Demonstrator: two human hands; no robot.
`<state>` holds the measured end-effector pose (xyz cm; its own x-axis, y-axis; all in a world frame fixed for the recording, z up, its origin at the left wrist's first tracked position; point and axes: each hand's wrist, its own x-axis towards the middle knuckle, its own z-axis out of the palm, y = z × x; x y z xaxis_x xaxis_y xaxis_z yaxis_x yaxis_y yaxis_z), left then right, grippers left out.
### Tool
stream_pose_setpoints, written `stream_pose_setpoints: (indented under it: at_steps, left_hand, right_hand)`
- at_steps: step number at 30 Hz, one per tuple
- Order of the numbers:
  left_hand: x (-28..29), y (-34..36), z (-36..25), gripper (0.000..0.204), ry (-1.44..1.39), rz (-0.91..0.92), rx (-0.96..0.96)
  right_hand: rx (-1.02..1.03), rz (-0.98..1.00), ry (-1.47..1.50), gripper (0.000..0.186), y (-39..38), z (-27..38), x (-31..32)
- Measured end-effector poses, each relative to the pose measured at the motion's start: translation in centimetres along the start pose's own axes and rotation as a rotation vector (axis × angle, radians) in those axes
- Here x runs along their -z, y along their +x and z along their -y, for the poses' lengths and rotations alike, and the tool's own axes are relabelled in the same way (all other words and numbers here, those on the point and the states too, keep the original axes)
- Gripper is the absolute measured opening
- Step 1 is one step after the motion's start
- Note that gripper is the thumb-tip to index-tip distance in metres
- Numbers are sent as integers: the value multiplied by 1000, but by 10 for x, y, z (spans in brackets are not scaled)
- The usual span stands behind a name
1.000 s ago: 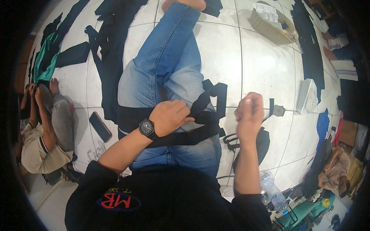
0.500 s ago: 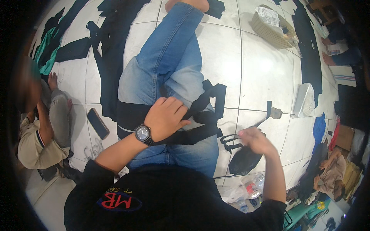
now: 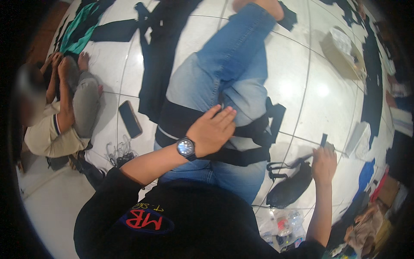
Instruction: The person sits on the floor and uses scissors to cut strips from a black fabric garment. They repeatedly fold and trim the material, handling the fabric and scissors throughout the clip.
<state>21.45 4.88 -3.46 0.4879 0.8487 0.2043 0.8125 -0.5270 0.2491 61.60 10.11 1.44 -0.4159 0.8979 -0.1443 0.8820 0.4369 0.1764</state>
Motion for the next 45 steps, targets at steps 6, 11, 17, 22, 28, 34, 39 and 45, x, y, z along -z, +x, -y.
stream_pose_setpoints:
  at_steps: [6,11,17,22,28,34,39,45]
  left_hand:
    - [6,9,-13,26,-109,-48,-48]
    - [-8,9,-21,30,-131,-84,-55]
    - [-13,6,-18,34,-125,-70,-89]
    - [10,7,-17,49,-151,-10,-16]
    - [12,-4,-4,56,-114,22,63]
    - [2,-7,0,42,-20,30,6]
    - [4,-7,-1,43,50,44,-17]
    - [22,-1,-2,53,-135,-16,37]
  right_hand:
    - [-109,426,2225,44,11,83,49]
    - [329,-316,179,36,48,100,93]
    - [157,26,133,23,-17,14,25]
    - [-417,898,1301,50,-14,47,37]
    - [160,-245,983,47,46,118,64]
    - [347,62,255,11,25,75,25]
    - [-225,326,20,12,-4,-3,9]
    - [-223,355,1914,45,20,87,50]
